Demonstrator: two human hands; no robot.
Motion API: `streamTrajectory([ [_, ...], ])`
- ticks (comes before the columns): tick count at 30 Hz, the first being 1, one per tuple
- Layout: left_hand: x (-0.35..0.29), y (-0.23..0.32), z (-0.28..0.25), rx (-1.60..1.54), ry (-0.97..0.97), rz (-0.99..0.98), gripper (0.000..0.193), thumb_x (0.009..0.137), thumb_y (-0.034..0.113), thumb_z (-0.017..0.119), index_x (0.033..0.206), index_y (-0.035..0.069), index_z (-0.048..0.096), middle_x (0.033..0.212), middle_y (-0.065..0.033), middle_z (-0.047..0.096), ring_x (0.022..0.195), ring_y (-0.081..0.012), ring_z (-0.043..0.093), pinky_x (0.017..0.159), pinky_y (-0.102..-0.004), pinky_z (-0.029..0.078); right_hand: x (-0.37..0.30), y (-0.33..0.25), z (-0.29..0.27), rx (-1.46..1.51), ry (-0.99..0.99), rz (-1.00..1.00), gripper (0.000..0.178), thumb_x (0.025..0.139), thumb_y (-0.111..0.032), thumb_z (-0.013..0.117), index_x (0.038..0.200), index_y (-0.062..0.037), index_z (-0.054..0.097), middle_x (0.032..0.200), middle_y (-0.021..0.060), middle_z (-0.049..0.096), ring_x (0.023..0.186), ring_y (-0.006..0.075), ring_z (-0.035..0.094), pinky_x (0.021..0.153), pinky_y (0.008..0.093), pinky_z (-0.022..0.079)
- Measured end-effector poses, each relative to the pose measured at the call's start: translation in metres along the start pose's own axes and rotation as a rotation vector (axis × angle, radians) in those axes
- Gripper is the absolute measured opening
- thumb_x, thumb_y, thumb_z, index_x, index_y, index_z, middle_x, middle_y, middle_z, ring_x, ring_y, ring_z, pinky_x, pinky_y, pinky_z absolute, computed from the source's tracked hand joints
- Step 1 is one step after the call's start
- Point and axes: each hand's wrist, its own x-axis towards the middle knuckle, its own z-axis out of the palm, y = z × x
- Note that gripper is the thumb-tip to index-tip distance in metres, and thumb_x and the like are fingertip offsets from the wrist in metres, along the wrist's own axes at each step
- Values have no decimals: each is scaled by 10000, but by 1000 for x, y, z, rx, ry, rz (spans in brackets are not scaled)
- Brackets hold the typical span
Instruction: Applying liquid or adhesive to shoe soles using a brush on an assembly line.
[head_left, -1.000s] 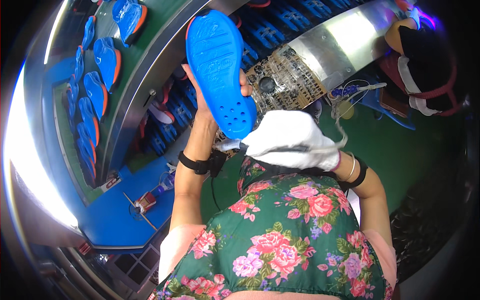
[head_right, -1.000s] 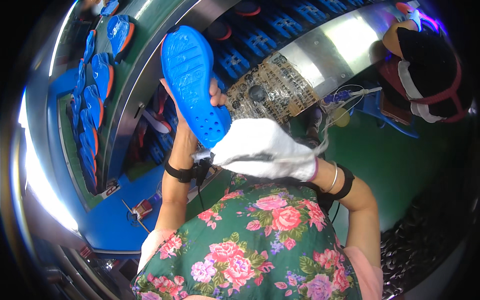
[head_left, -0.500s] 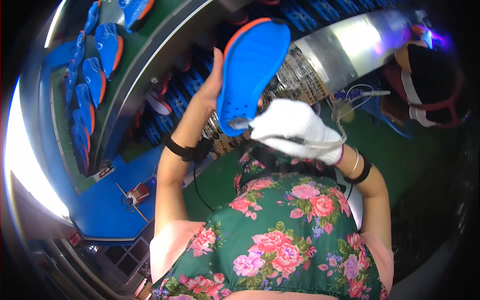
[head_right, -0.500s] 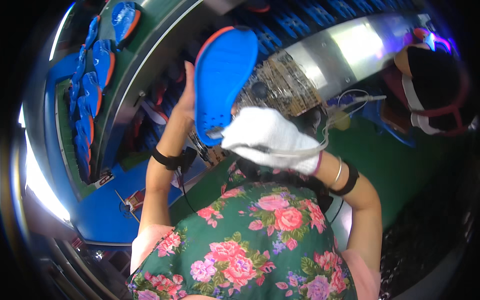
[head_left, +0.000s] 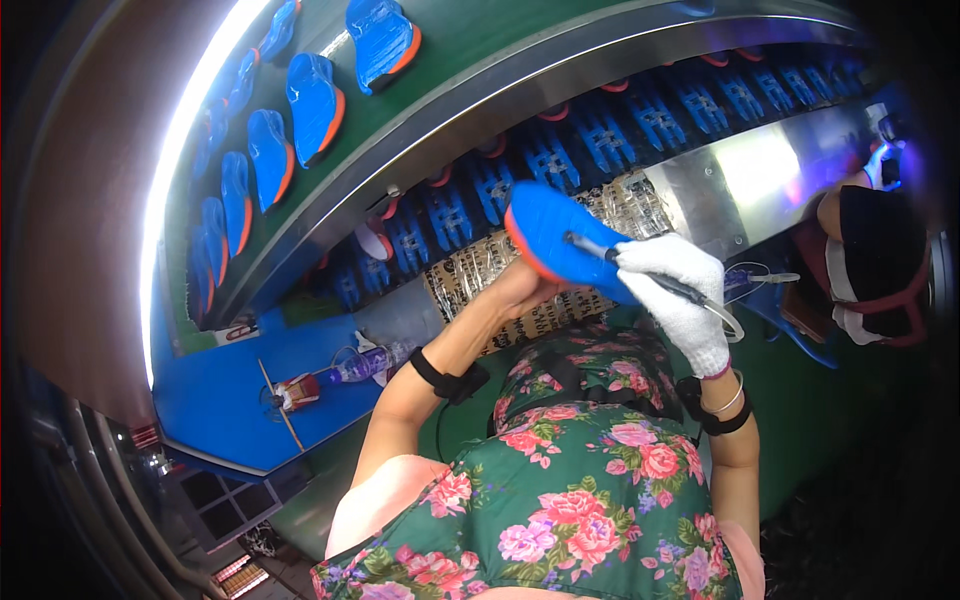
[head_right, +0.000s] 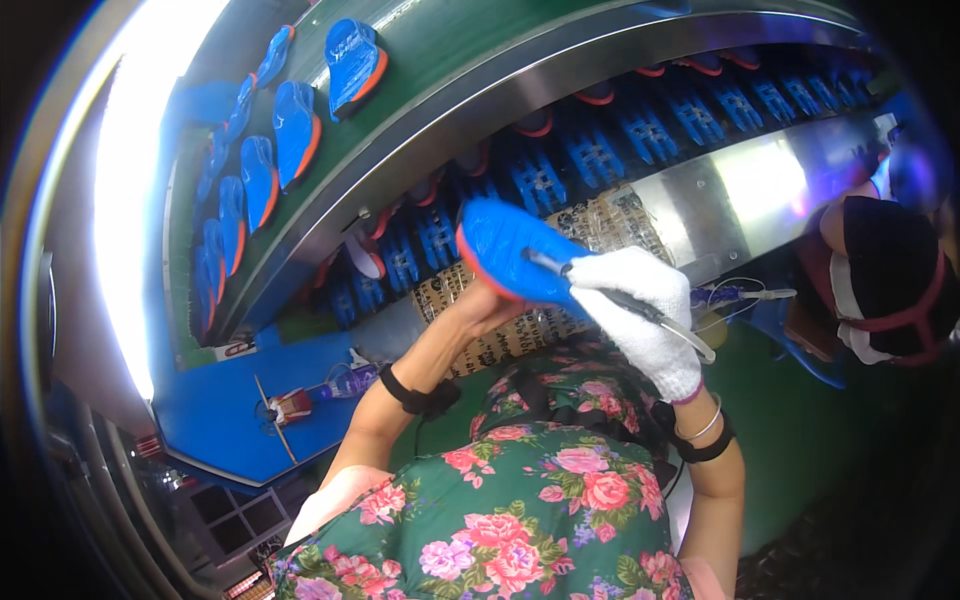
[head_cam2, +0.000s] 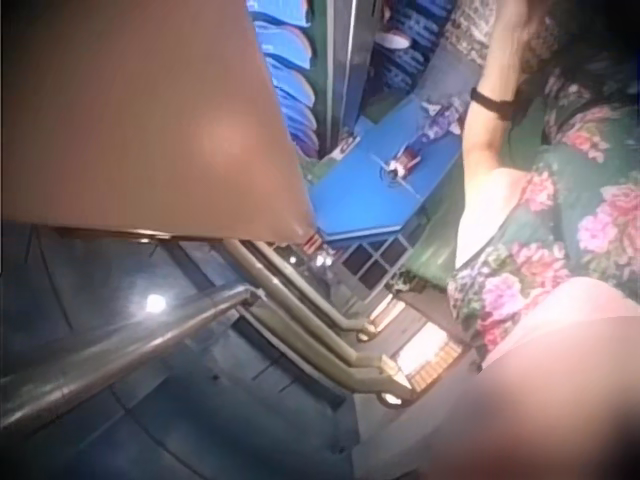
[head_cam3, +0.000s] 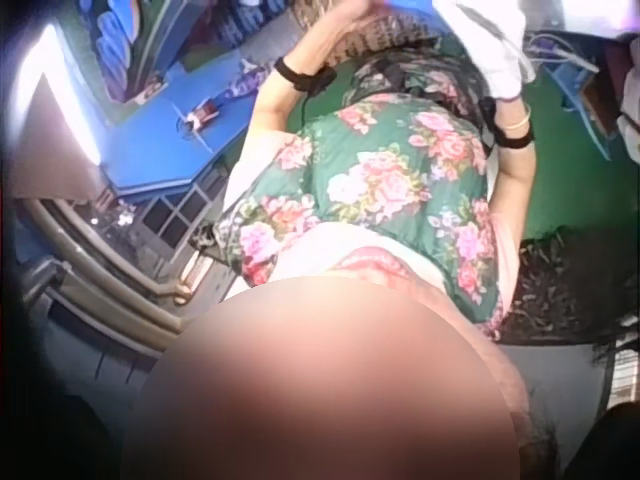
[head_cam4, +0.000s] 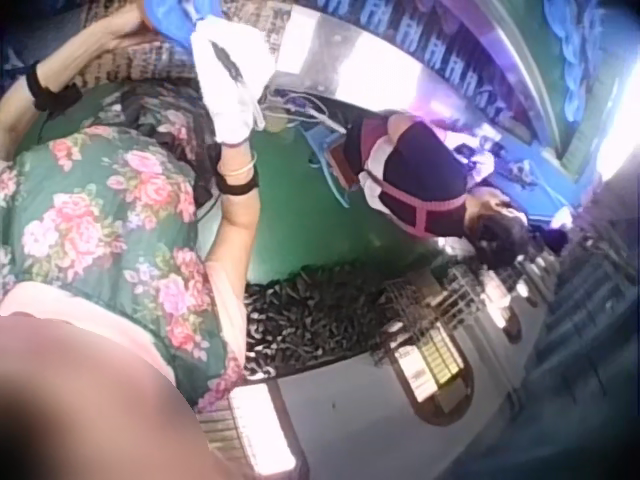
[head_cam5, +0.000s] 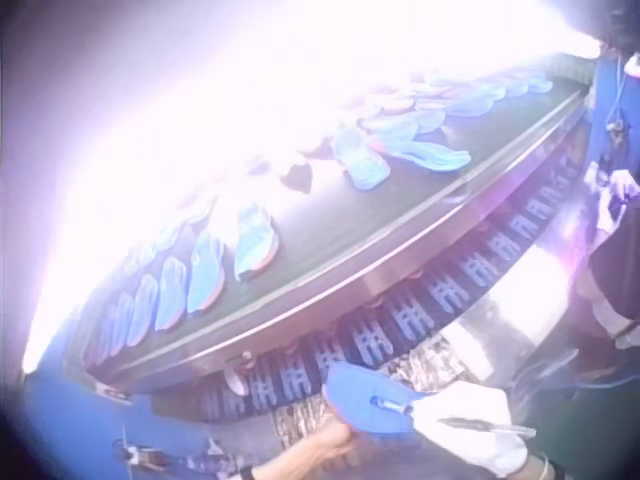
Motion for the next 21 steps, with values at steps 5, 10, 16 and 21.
streamTrajectory([
  [5, -12, 0, -23, -295, -212, -248, 574, 1063, 427, 530, 1444, -2, 514, 1429, -275, 560, 1169, -451, 652, 922, -565, 616, -13, -2, 2, -10, -33, -54, 177, 824, 3, 799, 998, -31, 787, 960, 118, 781, 878, 231, 749, 783, 332, 585],
  [10, -23, 8, 10, -846, -235, -97, 883, 943, 662, 572, 1536, 25, 423, 1449, -285, 539, 1243, -488, 595, 990, -718, 496, -19, -15, 5, -133, 40, -236, 199, 813, 9, 805, 1007, -36, 787, 987, 118, 780, 854, 255, 739, 761, 348, 585],
  [16, -21, -16, 25, -866, -494, -12, 1044, 796, 667, 705, 1572, 47, 381, 1509, -261, 502, 1287, -451, 587, 1087, -602, 490, -16, -19, 6, 78, 121, -80, 213, 806, -6, 821, 1015, -26, 783, 974, 117, 783, 840, 233, 738, 744, 334, 585],
  [21, -20, -29, 41, -1121, -542, -58, 1077, 806, 675, 747, 1621, 143, 286, 1570, -210, 442, 1379, -475, 497, 1074, -784, 391, 4, -35, -3, -171, 157, -335, 203, 777, 40, 812, 969, -10, 769, 993, 155, 779, 822, 236, 737, 735, 340, 576],
])
